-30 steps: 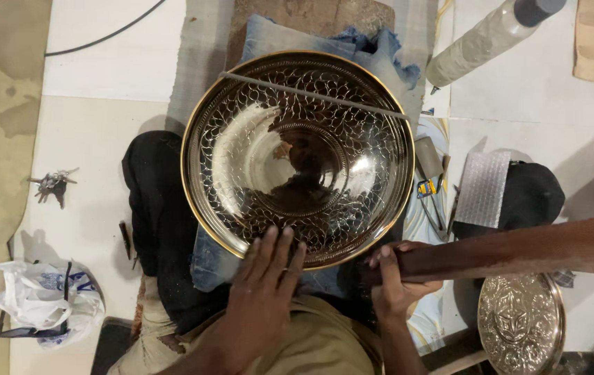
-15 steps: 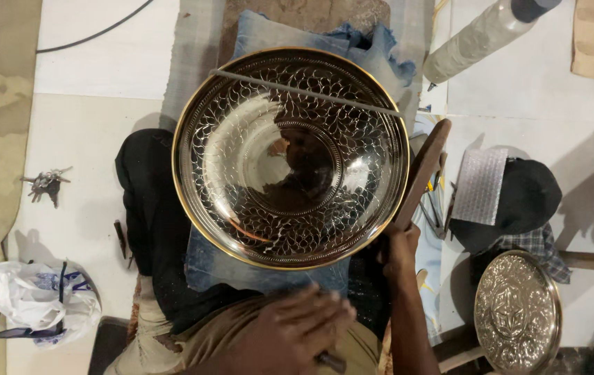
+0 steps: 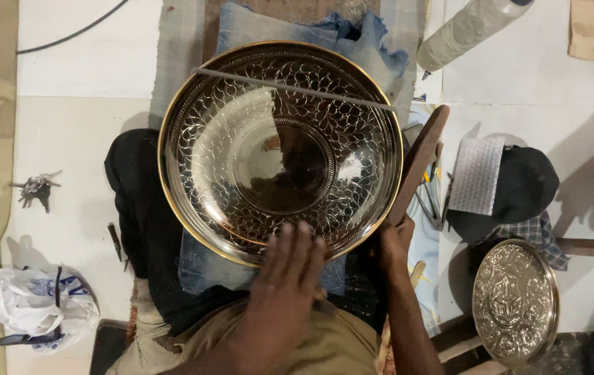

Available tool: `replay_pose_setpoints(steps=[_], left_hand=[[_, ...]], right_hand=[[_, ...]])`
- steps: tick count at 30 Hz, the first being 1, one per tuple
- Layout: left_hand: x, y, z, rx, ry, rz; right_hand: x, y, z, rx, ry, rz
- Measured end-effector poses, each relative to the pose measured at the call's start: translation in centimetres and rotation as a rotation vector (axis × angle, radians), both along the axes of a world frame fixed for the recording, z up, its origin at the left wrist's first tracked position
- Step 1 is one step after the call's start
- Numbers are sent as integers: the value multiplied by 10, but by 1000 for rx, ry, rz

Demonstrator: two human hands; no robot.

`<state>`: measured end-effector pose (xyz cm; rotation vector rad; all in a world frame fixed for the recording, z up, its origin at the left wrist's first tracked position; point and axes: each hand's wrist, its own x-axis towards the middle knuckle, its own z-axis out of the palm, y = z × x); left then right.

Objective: The person holds a large round metal tray on their lap and repeatedly strikes it with a wooden mallet to create or refine a textured pattern. The tray is rotated occasionally to access different areas.

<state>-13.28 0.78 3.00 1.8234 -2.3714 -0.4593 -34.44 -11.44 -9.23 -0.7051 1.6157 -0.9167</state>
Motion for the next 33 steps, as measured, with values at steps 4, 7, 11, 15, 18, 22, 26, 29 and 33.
replay_pose_setpoints(steps=[4,7,11,15,18,22,26,29,33], left_hand=[[3,7,17,434,531,-244],[10,-11,24,-41,356,-10],[-5,-13,21,-201,358,-150],[-5,17,12,340,678,-234],[14,20,5,64,977,100],[43,-4,12,168,1137,621],[81,-18,25,-65,1234,663],[94,-20,29,115,1333,812],[89,-25,28,162,1120,671]], right_hand=[[-2,1,-4,-80,2,115],[-3,-1,-8,2,75,53],[-4,-3,-10,-43,39,51],[-4,-2,-7,-22,62,67],[-2,-1,-5,2,79,35],[0,0,-3,-19,-20,14],[-1,-1,-3,-24,60,79],[-2,-1,-3,7,81,60],[-2,-2,-5,3,88,60]])
